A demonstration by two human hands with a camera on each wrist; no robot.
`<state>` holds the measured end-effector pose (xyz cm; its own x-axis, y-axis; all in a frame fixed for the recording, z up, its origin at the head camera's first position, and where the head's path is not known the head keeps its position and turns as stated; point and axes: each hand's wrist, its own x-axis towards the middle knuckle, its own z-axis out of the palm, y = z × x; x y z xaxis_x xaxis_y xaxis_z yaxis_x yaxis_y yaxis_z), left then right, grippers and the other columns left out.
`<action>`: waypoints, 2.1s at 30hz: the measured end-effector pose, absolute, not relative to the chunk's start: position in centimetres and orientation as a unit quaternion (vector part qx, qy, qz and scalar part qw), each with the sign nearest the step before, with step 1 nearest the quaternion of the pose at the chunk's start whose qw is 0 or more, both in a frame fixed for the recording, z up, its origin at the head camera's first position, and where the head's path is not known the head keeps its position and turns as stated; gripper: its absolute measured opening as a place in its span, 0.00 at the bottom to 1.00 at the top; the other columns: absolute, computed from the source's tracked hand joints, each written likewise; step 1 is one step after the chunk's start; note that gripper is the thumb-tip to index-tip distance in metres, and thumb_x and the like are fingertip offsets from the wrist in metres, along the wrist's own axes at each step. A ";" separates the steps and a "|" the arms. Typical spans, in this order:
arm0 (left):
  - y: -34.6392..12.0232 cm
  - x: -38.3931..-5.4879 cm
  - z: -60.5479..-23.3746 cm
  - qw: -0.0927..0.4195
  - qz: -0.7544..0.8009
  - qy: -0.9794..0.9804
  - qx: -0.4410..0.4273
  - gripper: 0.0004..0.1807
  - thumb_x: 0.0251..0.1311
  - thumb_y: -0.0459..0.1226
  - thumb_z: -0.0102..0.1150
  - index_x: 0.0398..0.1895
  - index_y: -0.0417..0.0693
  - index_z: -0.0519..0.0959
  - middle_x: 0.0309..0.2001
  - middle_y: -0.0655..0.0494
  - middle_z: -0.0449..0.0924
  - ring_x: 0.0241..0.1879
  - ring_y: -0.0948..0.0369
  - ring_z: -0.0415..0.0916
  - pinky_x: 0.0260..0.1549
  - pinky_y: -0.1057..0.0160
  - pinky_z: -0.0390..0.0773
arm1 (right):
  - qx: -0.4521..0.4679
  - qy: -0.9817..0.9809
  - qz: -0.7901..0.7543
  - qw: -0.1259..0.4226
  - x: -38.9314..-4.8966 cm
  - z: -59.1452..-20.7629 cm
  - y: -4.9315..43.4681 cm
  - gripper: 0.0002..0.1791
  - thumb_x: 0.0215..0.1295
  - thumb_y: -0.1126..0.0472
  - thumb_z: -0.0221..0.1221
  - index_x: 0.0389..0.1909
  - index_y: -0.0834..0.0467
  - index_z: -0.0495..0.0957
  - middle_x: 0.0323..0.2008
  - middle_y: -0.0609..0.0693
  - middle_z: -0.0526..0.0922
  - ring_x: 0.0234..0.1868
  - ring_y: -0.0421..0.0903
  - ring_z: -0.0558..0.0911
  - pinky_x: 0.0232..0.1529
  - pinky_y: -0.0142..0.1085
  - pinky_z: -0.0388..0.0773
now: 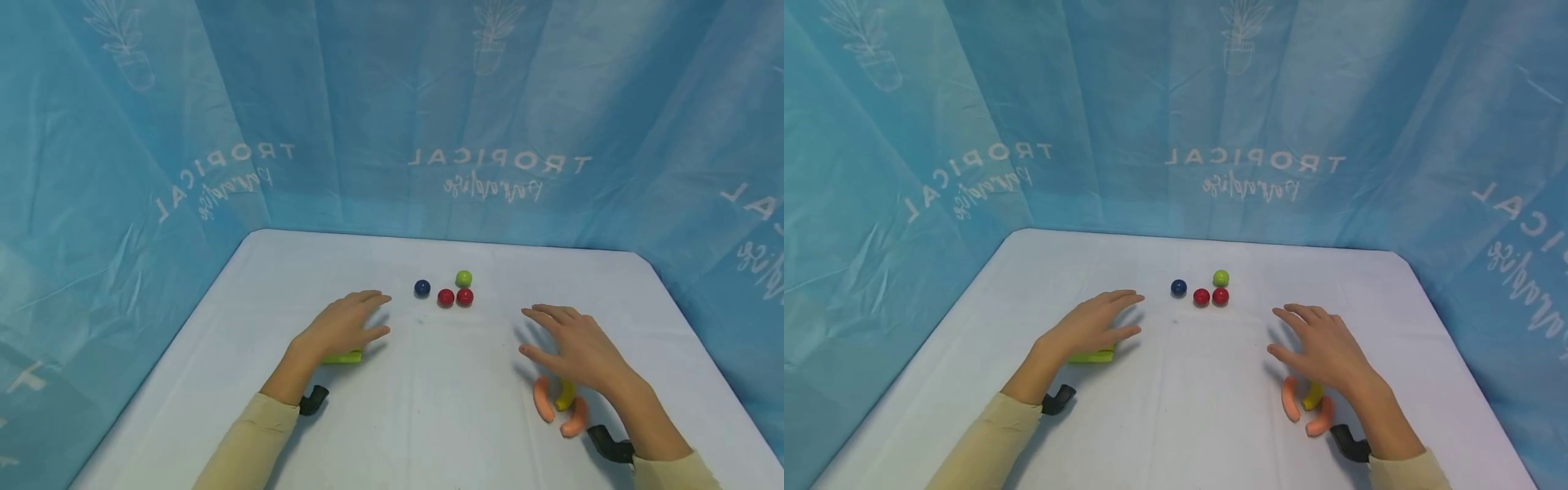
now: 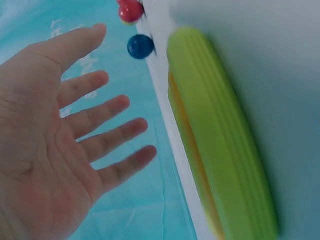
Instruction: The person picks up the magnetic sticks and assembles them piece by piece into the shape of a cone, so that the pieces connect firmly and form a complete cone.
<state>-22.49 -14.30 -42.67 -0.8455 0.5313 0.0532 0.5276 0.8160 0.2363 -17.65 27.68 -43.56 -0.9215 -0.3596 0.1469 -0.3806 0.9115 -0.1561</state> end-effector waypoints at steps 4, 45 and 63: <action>-12.5 -23.0 -42.6 -0.001 0.114 0.948 0.298 0.30 0.60 0.52 0.62 0.65 0.56 0.72 0.64 0.56 0.69 0.62 0.57 0.66 0.57 0.53 0.69 | 0.180 -0.976 0.109 0.051 -17.0 -43.7 27.9 0.34 0.58 0.38 0.62 0.61 0.53 0.75 0.54 0.54 0.74 0.55 0.57 0.70 0.51 0.60 0.69; -2.6 -27.7 -45.4 0.033 0.189 0.922 0.337 0.22 0.60 0.40 0.63 0.58 0.53 0.75 0.52 0.57 0.72 0.47 0.64 0.71 0.48 0.68 0.73 | 0.139 -0.965 0.148 -0.164 -11.2 -43.3 25.8 0.14 0.47 0.47 0.73 0.33 0.39 0.78 0.21 0.37 0.70 0.23 0.34 0.70 0.24 0.32 0.68; -3.5 -26.3 -45.2 0.074 0.182 0.924 0.327 0.18 0.60 0.42 0.62 0.53 0.55 0.76 0.41 0.63 0.73 0.39 0.66 0.69 0.40 0.70 0.73 | 0.260 -0.956 0.123 -0.062 -10.9 -44.1 24.4 0.11 0.55 0.57 0.67 0.37 0.37 0.82 0.22 0.35 0.65 0.18 0.32 0.64 0.21 0.28 0.63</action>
<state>-26.26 -3.55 -45.22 -0.7752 0.6314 -0.0177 0.5775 0.7199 0.3850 -10.88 24.45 -44.14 -0.8569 -0.5125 -0.0553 -0.4817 0.8344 -0.2679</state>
